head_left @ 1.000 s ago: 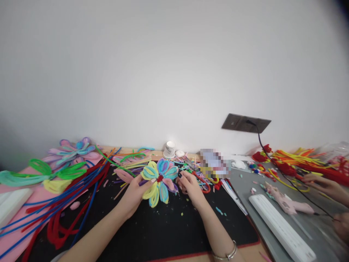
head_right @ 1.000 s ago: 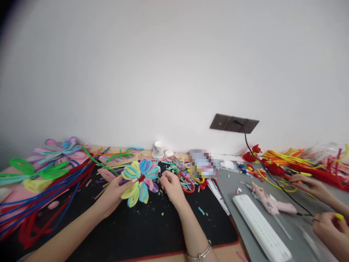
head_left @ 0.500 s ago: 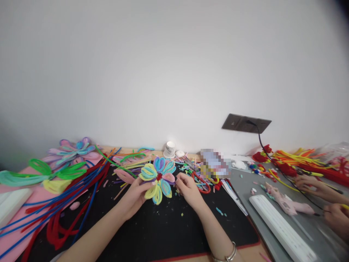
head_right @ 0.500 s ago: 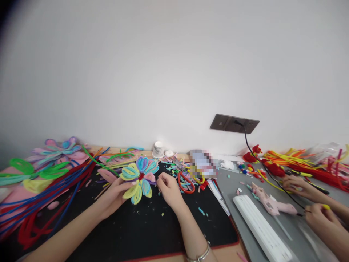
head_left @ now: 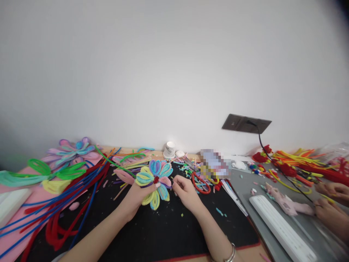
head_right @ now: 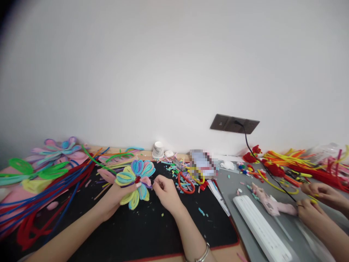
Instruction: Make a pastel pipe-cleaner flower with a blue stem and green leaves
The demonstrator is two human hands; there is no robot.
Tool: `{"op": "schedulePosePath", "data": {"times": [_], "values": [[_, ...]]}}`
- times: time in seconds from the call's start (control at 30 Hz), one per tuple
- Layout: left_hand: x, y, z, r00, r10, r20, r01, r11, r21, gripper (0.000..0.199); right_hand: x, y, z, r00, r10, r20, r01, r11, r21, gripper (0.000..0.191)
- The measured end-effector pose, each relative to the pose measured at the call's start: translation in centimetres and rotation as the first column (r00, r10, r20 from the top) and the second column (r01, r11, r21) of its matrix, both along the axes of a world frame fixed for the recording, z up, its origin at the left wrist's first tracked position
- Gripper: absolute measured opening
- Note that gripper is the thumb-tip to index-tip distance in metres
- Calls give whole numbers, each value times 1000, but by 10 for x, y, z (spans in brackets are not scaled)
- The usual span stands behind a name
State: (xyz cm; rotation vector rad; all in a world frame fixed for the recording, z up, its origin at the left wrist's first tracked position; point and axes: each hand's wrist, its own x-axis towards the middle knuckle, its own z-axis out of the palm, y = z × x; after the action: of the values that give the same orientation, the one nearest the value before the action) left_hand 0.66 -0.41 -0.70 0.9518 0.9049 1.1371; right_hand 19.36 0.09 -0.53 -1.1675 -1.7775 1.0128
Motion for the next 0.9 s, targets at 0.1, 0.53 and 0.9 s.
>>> {"op": "schedulePosePath", "data": {"times": [0.1, 0.53, 0.9], "values": [[0, 1, 0, 1000, 6, -16, -6, 1000, 7, 46, 0, 0, 0, 1000, 10, 13, -10, 1000, 8, 22], [1, -2, 11, 999, -3, -35, 5, 999, 43, 24, -3, -7, 7, 999, 38, -35, -38, 999, -15, 25], [0, -2, 8, 999, -14, 48, 17, 998, -54, 26, -8, -4, 0, 850, 106, -517, -273, 927, -259, 28]]}}
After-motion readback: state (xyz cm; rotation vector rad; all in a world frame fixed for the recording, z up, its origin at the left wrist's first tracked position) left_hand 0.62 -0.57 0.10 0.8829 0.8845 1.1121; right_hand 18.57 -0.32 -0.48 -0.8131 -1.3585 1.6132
